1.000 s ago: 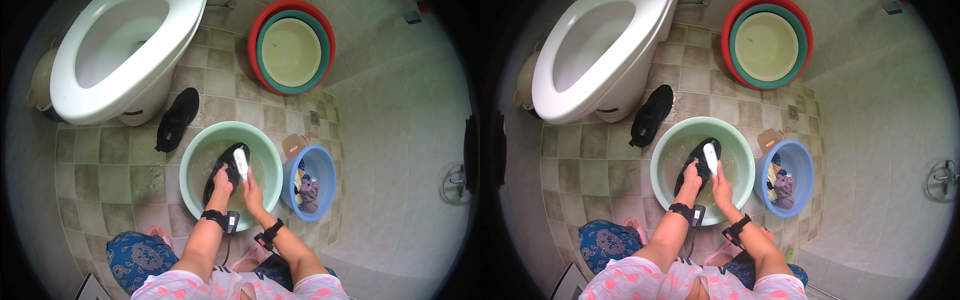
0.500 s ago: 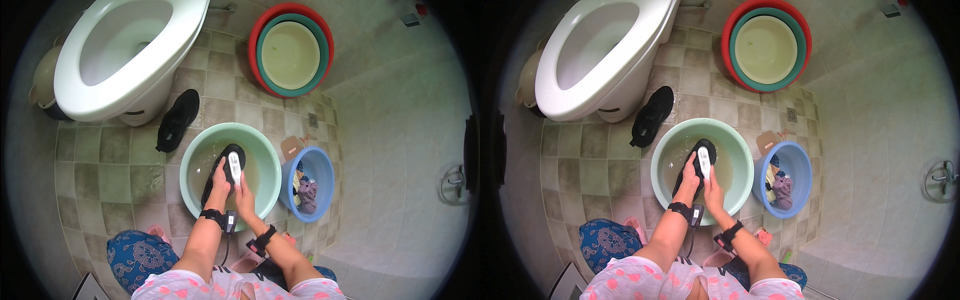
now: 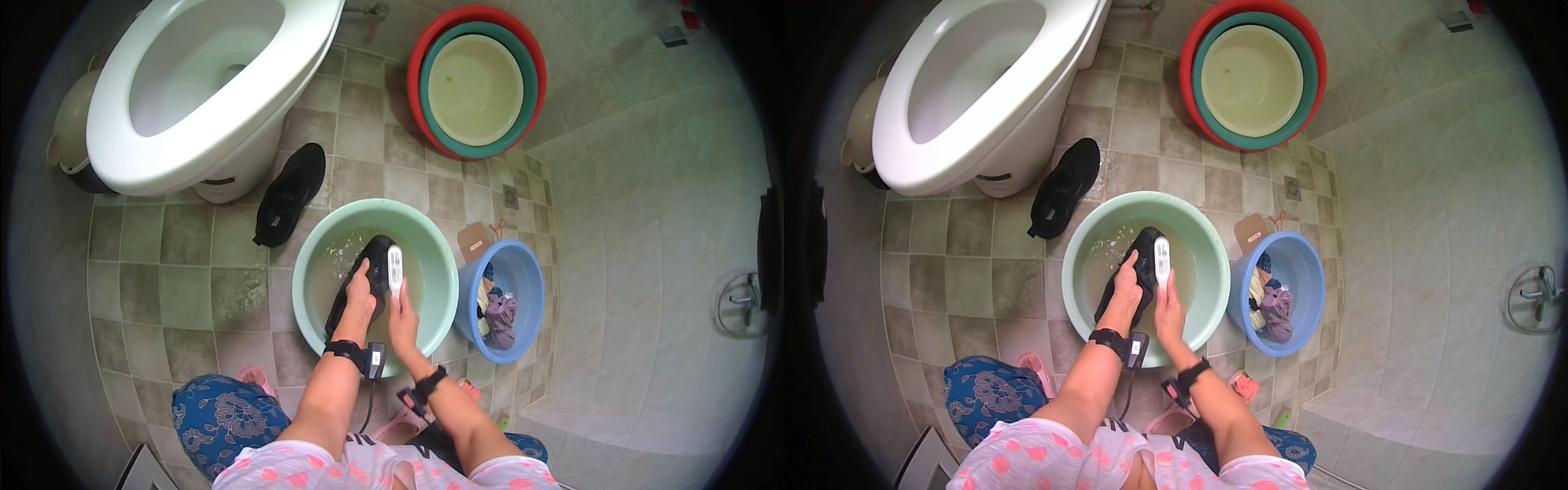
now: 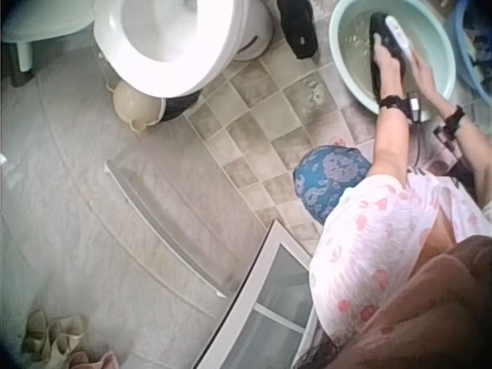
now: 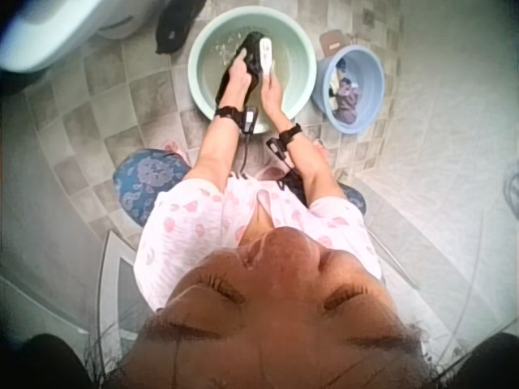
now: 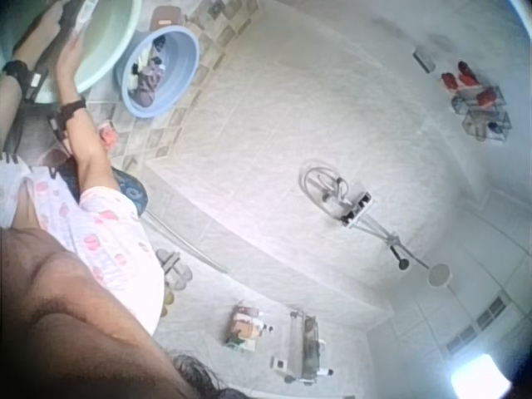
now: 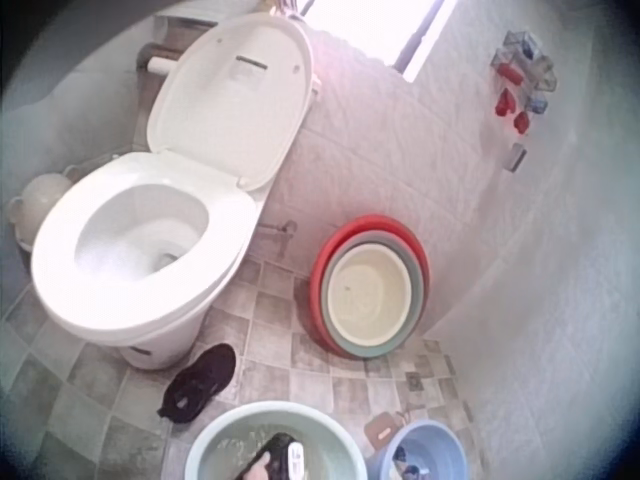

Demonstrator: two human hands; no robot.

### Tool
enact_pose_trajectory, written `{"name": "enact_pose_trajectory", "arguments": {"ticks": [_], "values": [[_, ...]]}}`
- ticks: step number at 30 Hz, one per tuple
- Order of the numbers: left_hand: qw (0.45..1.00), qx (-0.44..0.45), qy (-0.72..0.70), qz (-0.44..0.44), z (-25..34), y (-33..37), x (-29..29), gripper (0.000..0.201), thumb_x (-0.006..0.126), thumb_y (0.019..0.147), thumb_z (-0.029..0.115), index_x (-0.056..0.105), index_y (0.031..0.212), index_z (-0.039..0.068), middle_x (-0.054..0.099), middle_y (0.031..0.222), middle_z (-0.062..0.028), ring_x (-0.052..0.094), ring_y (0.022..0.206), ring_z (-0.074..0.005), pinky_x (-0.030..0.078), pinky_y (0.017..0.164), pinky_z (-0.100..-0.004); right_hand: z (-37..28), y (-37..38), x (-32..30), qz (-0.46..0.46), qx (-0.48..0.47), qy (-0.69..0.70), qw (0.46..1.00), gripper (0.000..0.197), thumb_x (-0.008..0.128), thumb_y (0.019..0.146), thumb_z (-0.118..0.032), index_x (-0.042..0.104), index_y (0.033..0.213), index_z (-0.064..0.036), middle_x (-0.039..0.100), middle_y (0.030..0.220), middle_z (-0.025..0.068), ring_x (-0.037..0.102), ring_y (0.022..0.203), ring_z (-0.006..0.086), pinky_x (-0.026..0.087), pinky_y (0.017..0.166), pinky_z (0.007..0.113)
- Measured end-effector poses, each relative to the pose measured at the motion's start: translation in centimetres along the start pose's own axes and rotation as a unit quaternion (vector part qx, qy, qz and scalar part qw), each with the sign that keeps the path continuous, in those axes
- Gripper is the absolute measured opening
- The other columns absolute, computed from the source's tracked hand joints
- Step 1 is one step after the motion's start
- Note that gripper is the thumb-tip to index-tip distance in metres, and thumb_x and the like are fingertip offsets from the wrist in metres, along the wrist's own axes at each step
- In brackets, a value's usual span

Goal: The person cleans a pair of black sneakers by scrubbing them with a brush inside a basin of water.

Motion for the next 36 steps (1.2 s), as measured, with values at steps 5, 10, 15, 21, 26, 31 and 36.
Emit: {"name": "enact_pose_trajectory", "arguments": {"ticks": [5, 10, 15, 21, 26, 31, 36], "values": [[1.0, -0.028, -0.003, -0.013, -0.1, 0.6, -0.6, 0.043, 0.063, 0.086, 0.024, 0.053, 0.118, -0.003, 0.063, 0.105, -0.0149, 0.064, 0.089, -0.0281, 0.053, 0.08, -0.0411, -2.1, 5.6, -0.5, -0.053, 0.068, -0.003, 0.996, 0.046, 0.046, 0.094, -0.017, 0.037, 0.138, -0.0061, 0.054, 0.123, 0.0227, 0.059, 0.107, 0.027, 0.043, 0.088, 0.03], [0.998, -0.055, -0.025, -0.017, 0.6, 1.7, -1.4, 0.033, 0.063, 0.085, 0.024, 0.06, 0.108, 0.0, 0.065, 0.099, -0.0137, 0.065, 0.082, -0.0287, 0.054, 0.076, -0.0433, 0.4, -1.4, 0.6, -0.009, -0.006, 0.033, 0.999, 0.047, 0.048, 0.093, -0.013, 0.036, 0.138, -0.0047, 0.051, 0.128, 0.0226, 0.051, 0.119, 0.0256, 0.038, 0.096, 0.03], [0.997, -0.074, 0.001, -0.008, -0.5, 1.3, -1.4, 0.034, 0.062, 0.085, 0.026, 0.06, 0.108, 0.001, 0.066, 0.099, -0.0142, 0.066, 0.083, -0.0294, 0.055, 0.075, -0.0444, 1.1, -0.2, 0.3, 0.051, -0.025, 0.018, 0.998, 0.047, 0.048, 0.093, -0.014, 0.037, 0.138, -0.0036, 0.054, 0.125, 0.0221, 0.054, 0.114, 0.0244, 0.041, 0.093, 0.03], [0.999, -0.043, -0.011, -0.018, 0.2, 2.6, -2.0, 0.034, 0.062, 0.086, 0.027, 0.06, 0.109, 0.002, 0.066, 0.099, -0.0141, 0.065, 0.083, -0.029, 0.054, 0.075, -0.0432, -2.0, 6.3, 0.5, -0.005, 0.016, 0.07, 0.997, 0.045, 0.05, 0.093, -0.017, 0.04, 0.135, -0.0031, 0.06, 0.114, 0.0221, 0.061, 0.101, 0.0215, 0.045, 0.085, 0.03], [0.997, -0.046, -0.035, -0.05, 1.8, 2.6, -2.1, 0.031, 0.062, 0.085, 0.026, 0.062, 0.105, 0.003, 0.067, 0.094, -0.0125, 0.066, 0.079, -0.0286, 0.055, 0.072, -0.0415, 1.9, -2.4, 0.9, 0.003, 0.022, 0.038, 0.999, 0.047, 0.048, 0.094, -0.016, 0.038, 0.137, -0.0024, 0.053, 0.128, 0.0205, 0.051, 0.119, 0.0228, 0.038, 0.096, 0.029], [0.995, -0.093, -0.022, -0.04, 0.7, 1.5, -1.6, 0.03, 0.06, 0.086, 0.029, 0.064, 0.1, 0.003, 0.068, 0.09, -0.0113, 0.066, 0.076, -0.0261, 0.055, 0.069, -0.0389, -1.5, 2.9, 1.1, 0.019, -0.028, 0.057, 0.998, 0.048, 0.049, 0.094, -0.017, 0.036, 0.137, 0.0014, 0.054, 0.126, 0.0211, 0.053, 0.115, 0.0219, 0.039, 0.095, 0.029], [0.995, -0.094, -0.014, -0.033, 0.3, 1.3, -1.5, 0.032, 0.06, 0.086, 0.03, 0.063, 0.104, 0.003, 0.067, 0.09, -0.0113, 0.066, 0.076, -0.0274, 0.055, 0.071, -0.0411, -2.5, 4.7, 0.9, -0.001, 0.013, 0.09, 0.996, 0.048, 0.05, 0.093, -0.015, 0.037, 0.137, -0.0014, 0.06, 0.115, 0.0219, 0.057, 0.107, 0.0216, 0.042, 0.09, 0.031]]}}
Point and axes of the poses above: each hand's wrist, its own y-axis towards the middle knuckle, its own x-axis out of the palm, z = x × y, the point moved 5 cm from there along y, towards the middle knuckle
